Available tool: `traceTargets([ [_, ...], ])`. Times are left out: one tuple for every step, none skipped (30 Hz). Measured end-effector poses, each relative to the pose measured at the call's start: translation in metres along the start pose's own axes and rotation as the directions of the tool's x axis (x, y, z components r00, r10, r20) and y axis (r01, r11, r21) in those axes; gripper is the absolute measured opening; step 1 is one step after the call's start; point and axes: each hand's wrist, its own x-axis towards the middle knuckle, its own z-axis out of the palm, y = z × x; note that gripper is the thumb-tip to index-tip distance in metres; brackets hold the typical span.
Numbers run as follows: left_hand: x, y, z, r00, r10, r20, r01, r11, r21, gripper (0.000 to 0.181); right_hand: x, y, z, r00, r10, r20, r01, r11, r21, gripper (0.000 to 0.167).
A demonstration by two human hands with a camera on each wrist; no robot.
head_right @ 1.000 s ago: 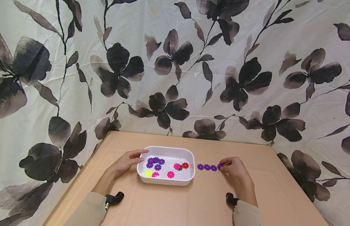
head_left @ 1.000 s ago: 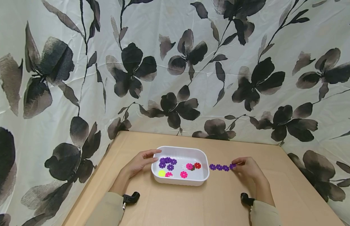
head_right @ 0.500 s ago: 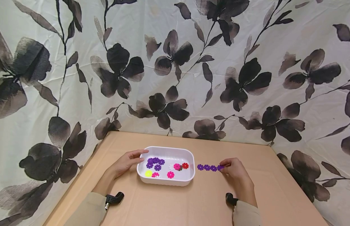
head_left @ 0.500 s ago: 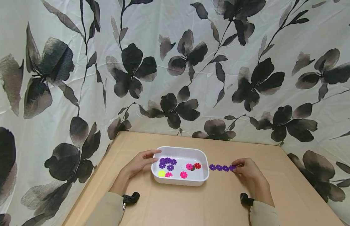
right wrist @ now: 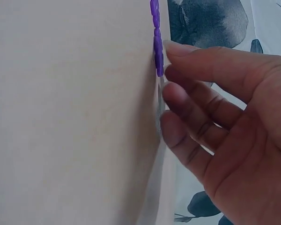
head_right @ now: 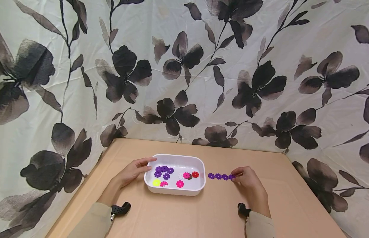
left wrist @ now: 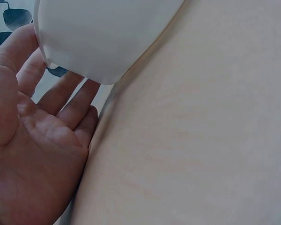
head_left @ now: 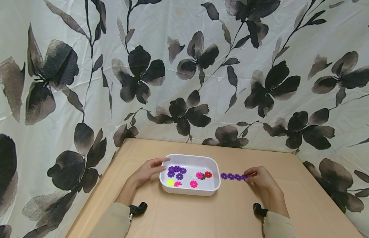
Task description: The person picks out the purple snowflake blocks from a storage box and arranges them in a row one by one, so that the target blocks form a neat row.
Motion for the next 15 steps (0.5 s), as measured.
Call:
traceTargets([
  [0.0, 0.0, 0.0, 1.0, 0.0, 0.0, 0.0, 1.0, -0.002, 0.052, 0.0, -0.001, 0.0, 1.0, 0.005, -0.003, -0.005, 1.0, -0.005, 0.025],
  [0.0, 0.0, 0.0, 1.0, 0.0, 0.0, 0.0, 1.0, -0.003, 0.052, 0.001, -0.002, 0.001, 1.0, 0.005, -0.006, -0.005, 1.0, -0.012, 0.025],
  [0.0, 0.0, 0.0, 1.0, 0.0, 0.0, 0.0, 1.0, -0.004, 0.052, 0.001, -0.003, 0.001, 1.0, 0.001, -0.012, -0.001, 1.0, -0.019, 0.025],
  [0.0, 0.0, 0.0, 1.0, 0.0, 0.0, 0.0, 1.0, -0.005, 0.052, 0.002, -0.005, 0.001, 1.0, -0.006, -0.023, 0.006, 1.0, -0.025, 0.025],
  [0.0, 0.0, 0.0, 1.0, 0.0, -0.001, -0.001, 1.0, -0.006, 0.052, 0.003, -0.007, 0.002, 0.999, -0.017, -0.039, 0.016, 0.999, -0.028, 0.026],
  [0.0, 0.0, 0.0, 1.0, 0.0, -0.001, 0.0, 1.0, -0.007, 0.052, 0.005, -0.009, 0.003, 0.998, -0.033, -0.058, 0.031, 0.999, -0.034, 0.026],
  [0.0, 0.0, 0.0, 1.0, 0.0, -0.002, 0.0, 1.0, -0.007, 0.053, 0.006, -0.011, 0.004, 0.995, -0.059, -0.077, 0.056, 0.998, -0.039, 0.027],
  [0.0, 0.0, 0.0, 1.0, -0.001, -0.002, 0.001, 1.0, -0.008, 0.053, 0.007, -0.015, 0.005, 0.992, -0.086, -0.097, 0.083, 0.996, -0.038, 0.028],
  [0.0, 0.0, 0.0, 1.0, -0.001, -0.002, 0.001, 1.0, -0.009, 0.053, 0.008, -0.018, 0.007, 0.987, -0.109, -0.117, 0.105, 0.994, -0.039, 0.028],
  [-0.001, 0.0, 0.0, 1.0, -0.002, -0.002, 0.002, 1.0, -0.01, 0.053, 0.009, -0.022, 0.009, 0.982, -0.131, -0.136, 0.127, 0.991, -0.037, 0.029],
  [-0.001, 0.0, 0.0, 1.0, -0.001, -0.002, 0.001, 1.0, -0.009, 0.053, 0.009, -0.026, 0.01, 0.977, -0.15, -0.154, 0.146, 0.989, -0.032, 0.029],
  [-0.001, 0.0, 0.0, 1.0, -0.001, -0.001, 0.001, 1.0, -0.008, 0.053, 0.009, -0.031, 0.012, 0.972, -0.166, -0.167, 0.164, 0.986, -0.027, 0.029],
  [-0.001, 0.0, 0.0, 1.0, 0.0, 0.0, 0.0, 1.0, -0.008, 0.053, 0.01, -0.035, 0.014, 0.968, -0.178, -0.178, 0.178, 0.984, -0.018, 0.029],
  [-0.001, 0.0, 0.0, 1.0, 0.0, 0.001, 0.0, 1.0, -0.007, 0.053, 0.01, -0.04, 0.016, 0.964, -0.19, -0.188, 0.191, 0.982, -0.013, 0.029],
  [-0.001, 0.001, 0.0, 1.0, 0.001, 0.002, -0.001, 1.0, -0.007, 0.053, 0.01, -0.044, 0.018, 0.959, -0.203, -0.197, 0.206, 0.979, -0.008, 0.028],
])
